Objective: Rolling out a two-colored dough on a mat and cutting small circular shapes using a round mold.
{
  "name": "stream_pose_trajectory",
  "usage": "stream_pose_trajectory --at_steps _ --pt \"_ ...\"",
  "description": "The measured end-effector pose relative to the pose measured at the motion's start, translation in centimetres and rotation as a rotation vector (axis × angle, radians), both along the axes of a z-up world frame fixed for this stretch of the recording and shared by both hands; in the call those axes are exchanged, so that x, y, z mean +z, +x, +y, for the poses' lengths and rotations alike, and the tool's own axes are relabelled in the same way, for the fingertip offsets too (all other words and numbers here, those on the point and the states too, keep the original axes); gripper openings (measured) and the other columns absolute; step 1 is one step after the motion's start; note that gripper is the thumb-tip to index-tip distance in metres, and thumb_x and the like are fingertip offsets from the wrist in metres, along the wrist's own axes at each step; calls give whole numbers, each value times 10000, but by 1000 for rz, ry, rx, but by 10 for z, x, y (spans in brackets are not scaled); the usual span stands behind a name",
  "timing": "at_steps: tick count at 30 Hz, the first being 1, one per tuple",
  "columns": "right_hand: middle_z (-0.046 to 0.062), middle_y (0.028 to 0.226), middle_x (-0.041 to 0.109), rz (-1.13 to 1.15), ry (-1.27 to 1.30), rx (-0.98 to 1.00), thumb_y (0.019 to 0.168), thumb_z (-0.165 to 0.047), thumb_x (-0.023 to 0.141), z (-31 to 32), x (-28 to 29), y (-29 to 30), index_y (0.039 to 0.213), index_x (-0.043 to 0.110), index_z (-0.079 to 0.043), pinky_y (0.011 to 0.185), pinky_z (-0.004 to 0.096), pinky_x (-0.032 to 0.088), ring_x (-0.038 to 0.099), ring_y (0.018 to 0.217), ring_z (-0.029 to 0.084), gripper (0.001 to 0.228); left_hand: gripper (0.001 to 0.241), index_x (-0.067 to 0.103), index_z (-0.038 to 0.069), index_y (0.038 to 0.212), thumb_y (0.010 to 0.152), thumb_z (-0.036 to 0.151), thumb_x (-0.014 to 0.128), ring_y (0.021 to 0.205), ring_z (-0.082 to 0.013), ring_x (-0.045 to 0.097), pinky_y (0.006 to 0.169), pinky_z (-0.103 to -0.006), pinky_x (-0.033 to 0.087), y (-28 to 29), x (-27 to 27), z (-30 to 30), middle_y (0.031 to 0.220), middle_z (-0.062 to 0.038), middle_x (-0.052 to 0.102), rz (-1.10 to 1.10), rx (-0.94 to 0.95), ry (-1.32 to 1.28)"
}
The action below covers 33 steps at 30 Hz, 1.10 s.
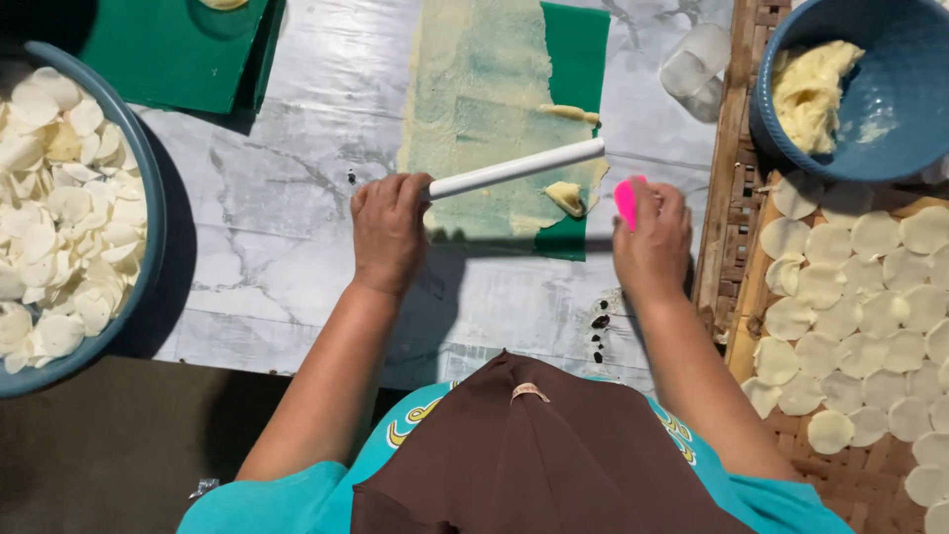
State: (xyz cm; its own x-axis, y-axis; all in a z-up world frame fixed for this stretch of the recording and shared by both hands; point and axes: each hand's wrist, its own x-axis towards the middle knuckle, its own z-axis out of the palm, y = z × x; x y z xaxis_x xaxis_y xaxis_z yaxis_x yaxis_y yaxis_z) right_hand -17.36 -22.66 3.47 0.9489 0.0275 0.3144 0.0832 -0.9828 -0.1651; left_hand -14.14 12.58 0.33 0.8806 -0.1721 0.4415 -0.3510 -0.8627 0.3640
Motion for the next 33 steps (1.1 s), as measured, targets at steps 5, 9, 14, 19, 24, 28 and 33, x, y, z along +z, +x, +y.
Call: stream_pose_trajectory --at_steps 5,9,14,19,24,28,33 --pt "245 1366 525 11 -12 25 870 41 651 -46 -46 -3 1382 668 -53 991 535 527 567 1236 464 521 361 577 281 1313 967 336 661 1046 -213 632 983 -402 438 20 -11 -19 1099 22 614 -16 -117 70" --pt "130 1330 569 -77 28 -121 996 -59 527 -59 -32 4 1388 660 -76 959 462 534 637 1172 356 413 313 574 269 1324 1014 305 594 1060 -212 619 990 -396 434 24 9 -29 1091 2 604 12 -236 139" --pt "231 1416 548 52 99 110 1094 -219 469 6 1 17 1476 514 -10 1139 570 340 533 1327 390 438 301 563 278 1341 1050 265 491 1162 -231 588 1036 -413 417 43 15 -49 1140 -14 604 181 -332 144" --pt "308 1632 309 160 12 68 1117 -365 470 11 -41 23 1595 295 54 1188 655 246 311 1505 462 659 319 573 250 1383 1084 240 465 1519 -271 339 1181 -442 322 45 18 -74 1565 -67 478 348 -325 169" --pt "277 1631 351 147 -41 3 1105 -404 426 10 -54 24 1597 324 39 1205 647 129 301 1528 406 669 538 406 232 1587 1113 477 334 1583 -314 199 1252 -506 187 50 -3 -92 1701 -96 290 336 -176 171" --pt "261 1625 405 155 -51 -42 1117 -445 424 -3 -68 75 1569 430 39 1196 674 -31 300 1545 363 662 576 357 198 1626 1131 481 270 1591 -340 130 1267 -535 127 81 20 -109 1716 -123 231 469 -114 181" --pt "143 1260 536 1 48 147 1040 -431 540 0 -40 46 1457 556 -59 1090 550 381 552 1144 372 559 551 566 324 1458 936 446 699 1527 -331 338 1165 -542 328 65 -9 -88 1631 -113 394 219 -257 66"
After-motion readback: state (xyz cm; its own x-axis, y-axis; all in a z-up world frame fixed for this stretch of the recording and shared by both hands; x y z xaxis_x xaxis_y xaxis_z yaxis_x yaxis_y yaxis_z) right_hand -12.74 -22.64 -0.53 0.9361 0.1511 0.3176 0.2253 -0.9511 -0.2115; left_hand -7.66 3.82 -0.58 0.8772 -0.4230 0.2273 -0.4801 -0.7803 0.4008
